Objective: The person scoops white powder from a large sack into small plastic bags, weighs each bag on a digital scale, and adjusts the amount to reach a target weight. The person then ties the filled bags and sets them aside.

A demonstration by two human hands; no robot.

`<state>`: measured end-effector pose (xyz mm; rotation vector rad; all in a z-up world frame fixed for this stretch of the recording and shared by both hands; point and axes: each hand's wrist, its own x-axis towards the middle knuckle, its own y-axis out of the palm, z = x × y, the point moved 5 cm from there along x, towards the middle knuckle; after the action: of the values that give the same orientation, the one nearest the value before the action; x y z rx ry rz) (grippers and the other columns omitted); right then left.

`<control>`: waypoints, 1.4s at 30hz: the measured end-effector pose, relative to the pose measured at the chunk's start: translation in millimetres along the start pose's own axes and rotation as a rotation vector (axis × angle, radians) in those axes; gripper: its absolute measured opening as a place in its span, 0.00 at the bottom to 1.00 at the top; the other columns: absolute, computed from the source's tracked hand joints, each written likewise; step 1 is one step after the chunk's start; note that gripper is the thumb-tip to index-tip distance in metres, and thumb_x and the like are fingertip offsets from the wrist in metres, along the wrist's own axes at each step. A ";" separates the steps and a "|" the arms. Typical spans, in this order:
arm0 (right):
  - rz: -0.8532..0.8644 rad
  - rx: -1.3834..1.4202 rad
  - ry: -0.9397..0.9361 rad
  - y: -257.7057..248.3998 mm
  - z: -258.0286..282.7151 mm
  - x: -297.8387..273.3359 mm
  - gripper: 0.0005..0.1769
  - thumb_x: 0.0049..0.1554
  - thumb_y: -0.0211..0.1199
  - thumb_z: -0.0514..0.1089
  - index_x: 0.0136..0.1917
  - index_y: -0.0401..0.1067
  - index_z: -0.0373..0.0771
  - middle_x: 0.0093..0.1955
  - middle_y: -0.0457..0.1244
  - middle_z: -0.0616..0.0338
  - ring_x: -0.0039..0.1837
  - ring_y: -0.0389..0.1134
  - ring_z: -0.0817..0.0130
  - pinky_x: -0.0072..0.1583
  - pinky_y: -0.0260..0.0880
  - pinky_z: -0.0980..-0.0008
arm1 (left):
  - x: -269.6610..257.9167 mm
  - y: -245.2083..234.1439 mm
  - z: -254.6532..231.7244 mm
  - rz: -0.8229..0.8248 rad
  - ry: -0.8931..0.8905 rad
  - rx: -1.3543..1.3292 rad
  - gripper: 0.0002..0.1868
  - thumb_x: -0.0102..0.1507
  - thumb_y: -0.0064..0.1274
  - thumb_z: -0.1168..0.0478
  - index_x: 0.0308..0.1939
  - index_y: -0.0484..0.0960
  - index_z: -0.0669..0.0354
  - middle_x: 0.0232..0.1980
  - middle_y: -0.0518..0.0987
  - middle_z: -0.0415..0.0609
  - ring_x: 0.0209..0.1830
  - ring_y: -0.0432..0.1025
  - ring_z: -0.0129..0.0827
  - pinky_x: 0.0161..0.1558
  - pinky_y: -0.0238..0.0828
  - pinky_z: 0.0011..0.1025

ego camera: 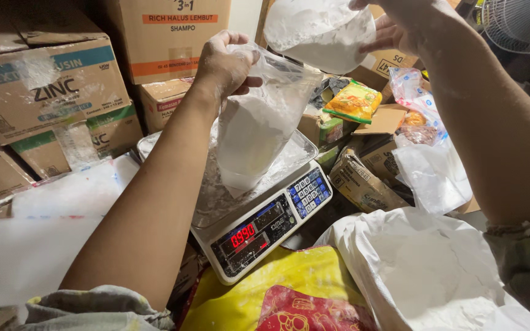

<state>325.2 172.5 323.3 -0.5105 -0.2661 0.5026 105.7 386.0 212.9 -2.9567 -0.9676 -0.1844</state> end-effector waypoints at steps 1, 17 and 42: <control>-0.001 -0.027 -0.025 -2.2 -2.5 6.4 0.40 0.51 0.69 0.51 0.66 0.65 0.21 0.59 0.66 0.27 0.55 0.76 0.44 0.53 0.79 0.63 | 0.3 0.3 -0.5 -0.001 -0.002 0.002 0.19 0.62 0.55 0.59 0.58 0.75 0.52 0.47 0.85 0.47 0.27 0.82 0.28 0.28 0.74 0.25; 0.039 -0.139 -0.153 -6.3 -22.4 42.4 0.47 0.59 0.61 0.72 0.72 0.63 0.30 0.65 0.64 0.35 0.57 0.74 0.54 0.47 0.80 0.72 | 1.2 3.2 -25.8 -0.377 0.579 0.661 0.16 0.68 0.43 0.56 0.52 0.85 0.36 0.61 0.78 0.40 0.66 0.64 0.39 0.63 0.51 0.65; -0.080 -0.088 -0.086 -1.3 0.3 -26.9 0.31 0.52 0.70 0.49 0.65 0.71 0.34 0.64 0.67 0.38 0.59 0.74 0.55 0.49 0.81 0.67 | 15.5 24.3 -46.4 0.140 0.595 1.257 0.10 0.52 0.59 0.62 0.32 0.90 0.38 0.44 0.84 0.41 0.69 0.61 0.40 0.71 0.21 0.69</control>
<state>302.8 157.6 321.0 -0.5623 -0.3912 0.4367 127.6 372.7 261.1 -1.6436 -0.4711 -0.2836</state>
